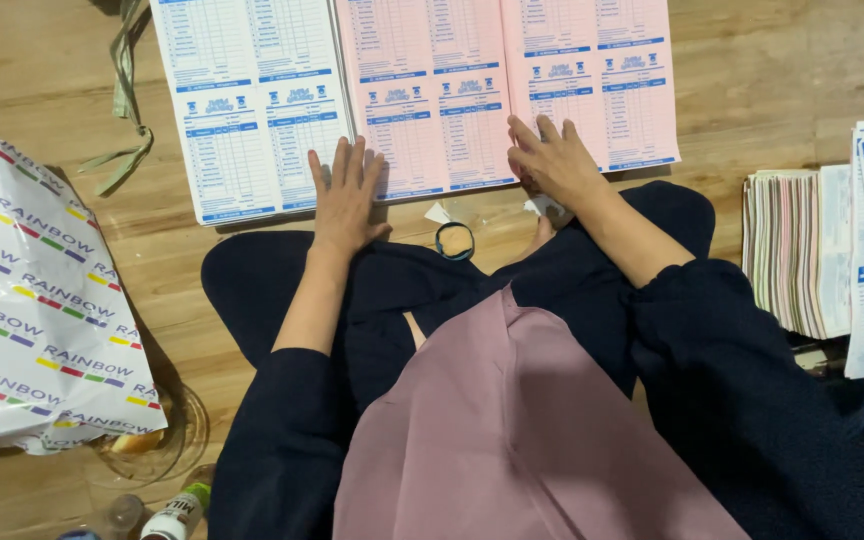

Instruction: Sorting and inspecting printed forms by flipping through pages while sitting on the floor

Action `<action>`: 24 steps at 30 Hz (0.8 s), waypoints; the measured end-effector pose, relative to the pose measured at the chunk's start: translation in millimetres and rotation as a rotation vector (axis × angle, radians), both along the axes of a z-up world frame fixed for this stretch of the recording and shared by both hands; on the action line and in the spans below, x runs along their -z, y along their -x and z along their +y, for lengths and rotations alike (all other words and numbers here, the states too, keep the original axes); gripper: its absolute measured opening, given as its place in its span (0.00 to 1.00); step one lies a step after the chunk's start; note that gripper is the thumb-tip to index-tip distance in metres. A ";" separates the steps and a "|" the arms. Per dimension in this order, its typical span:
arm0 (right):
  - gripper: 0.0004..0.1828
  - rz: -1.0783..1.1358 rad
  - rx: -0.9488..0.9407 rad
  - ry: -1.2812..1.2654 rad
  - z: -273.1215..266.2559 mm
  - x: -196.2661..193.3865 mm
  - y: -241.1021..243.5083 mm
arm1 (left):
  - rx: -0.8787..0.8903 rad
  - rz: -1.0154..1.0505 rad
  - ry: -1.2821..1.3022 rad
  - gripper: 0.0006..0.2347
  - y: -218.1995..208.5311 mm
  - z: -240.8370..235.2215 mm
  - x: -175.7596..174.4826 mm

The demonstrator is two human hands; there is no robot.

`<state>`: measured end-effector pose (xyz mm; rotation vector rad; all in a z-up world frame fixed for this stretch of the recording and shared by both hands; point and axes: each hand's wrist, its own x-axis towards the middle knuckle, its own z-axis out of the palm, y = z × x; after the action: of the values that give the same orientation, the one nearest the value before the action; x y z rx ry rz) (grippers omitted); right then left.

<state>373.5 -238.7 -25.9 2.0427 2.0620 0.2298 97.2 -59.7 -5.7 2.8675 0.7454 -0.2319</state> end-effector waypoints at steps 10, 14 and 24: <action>0.16 -0.019 0.009 0.001 -0.4 11.3 -3.9 | 0.034 0.001 -0.150 0.35 -8.7 4.7 16.4; 0.44 -0.034 0.021 0.094 5.2 -24.8 13.2 | 0.030 -0.061 -0.155 0.32 -9.9 6.0 18.1; 0.47 -0.044 0.041 0.088 21.5 3.0 11.5 | -0.004 -0.094 -0.188 0.29 -10.0 10.3 30.4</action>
<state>362.0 -217.2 -28.9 2.0069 1.9666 0.1722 107.2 -49.4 -36.2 3.0267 0.7937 -0.0267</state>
